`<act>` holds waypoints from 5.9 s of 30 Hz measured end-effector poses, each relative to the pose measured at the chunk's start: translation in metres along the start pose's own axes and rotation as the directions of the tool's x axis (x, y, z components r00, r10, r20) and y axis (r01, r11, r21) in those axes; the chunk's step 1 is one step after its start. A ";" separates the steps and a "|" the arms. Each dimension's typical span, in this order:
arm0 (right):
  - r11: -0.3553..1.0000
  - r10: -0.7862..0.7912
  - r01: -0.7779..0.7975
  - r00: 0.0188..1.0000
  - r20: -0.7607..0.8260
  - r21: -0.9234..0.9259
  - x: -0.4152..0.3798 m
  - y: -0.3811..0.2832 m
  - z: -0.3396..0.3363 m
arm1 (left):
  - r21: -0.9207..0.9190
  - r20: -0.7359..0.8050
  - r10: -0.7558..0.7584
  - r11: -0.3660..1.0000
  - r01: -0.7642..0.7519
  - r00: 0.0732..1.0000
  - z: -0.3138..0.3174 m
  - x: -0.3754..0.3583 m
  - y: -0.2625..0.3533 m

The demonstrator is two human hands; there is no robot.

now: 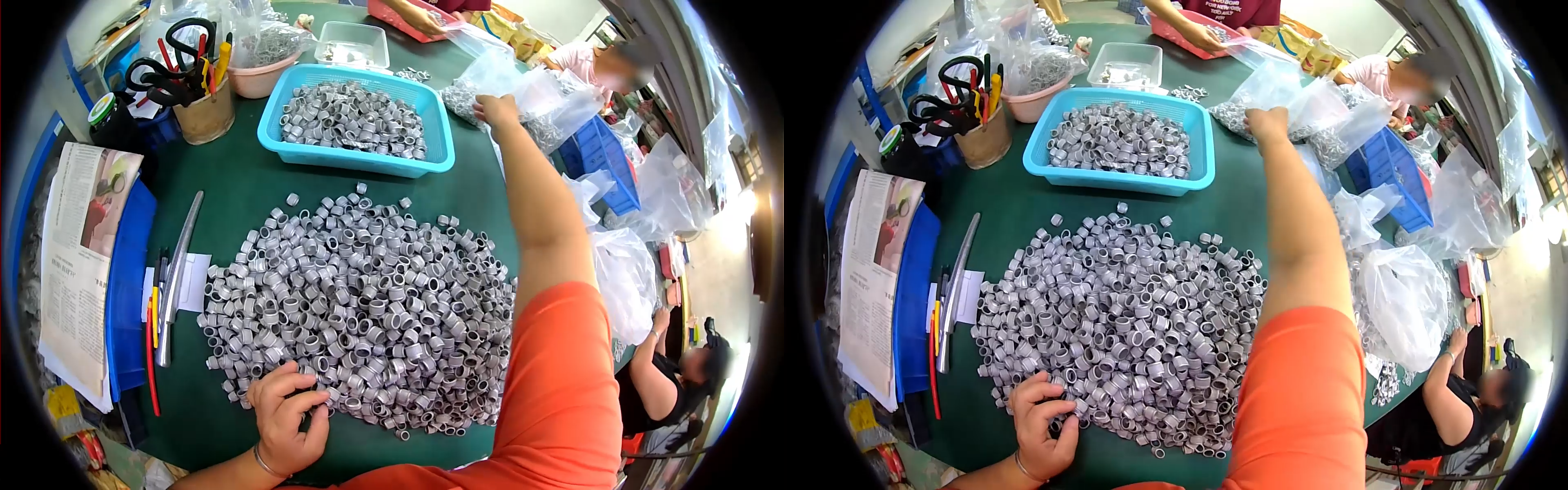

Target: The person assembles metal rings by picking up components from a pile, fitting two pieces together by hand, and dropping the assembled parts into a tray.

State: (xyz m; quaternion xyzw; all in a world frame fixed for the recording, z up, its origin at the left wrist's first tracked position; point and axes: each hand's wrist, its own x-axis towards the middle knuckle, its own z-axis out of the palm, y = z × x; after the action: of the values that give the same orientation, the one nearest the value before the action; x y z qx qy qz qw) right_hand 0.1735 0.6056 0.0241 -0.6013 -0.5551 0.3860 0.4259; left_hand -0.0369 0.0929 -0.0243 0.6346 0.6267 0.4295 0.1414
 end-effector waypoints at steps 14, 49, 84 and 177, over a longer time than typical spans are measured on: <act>0.872 -0.167 -0.071 0.887 -0.431 -0.484 0.018 0.053 -0.024 | -0.027 0.000 -0.019 0.999 0.019 1.000 0.000 -0.002 -0.001; 0.712 -0.085 -0.001 0.992 -0.088 -0.703 -0.018 0.030 0.054 | -0.026 -0.006 0.061 0.998 -0.061 0.998 -0.004 0.003 0.003; 0.987 0.156 -0.156 0.988 0.008 -0.046 0.118 0.176 -0.099 | -0.153 -0.091 0.003 0.988 -0.017 0.996 0.014 0.000 -0.002; 0.647 0.042 -0.135 0.989 -0.141 -0.751 0.031 0.082 -0.021 | -0.001 -0.041 -0.016 1.000 0.015 0.999 0.003 0.000 0.002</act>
State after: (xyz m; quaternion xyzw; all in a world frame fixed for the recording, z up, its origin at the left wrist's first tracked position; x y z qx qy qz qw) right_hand 0.2239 0.6332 -0.0457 -0.7709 -0.6109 0.1051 0.1468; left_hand -0.0336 0.0938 -0.0247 0.6208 0.6344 0.4414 0.1319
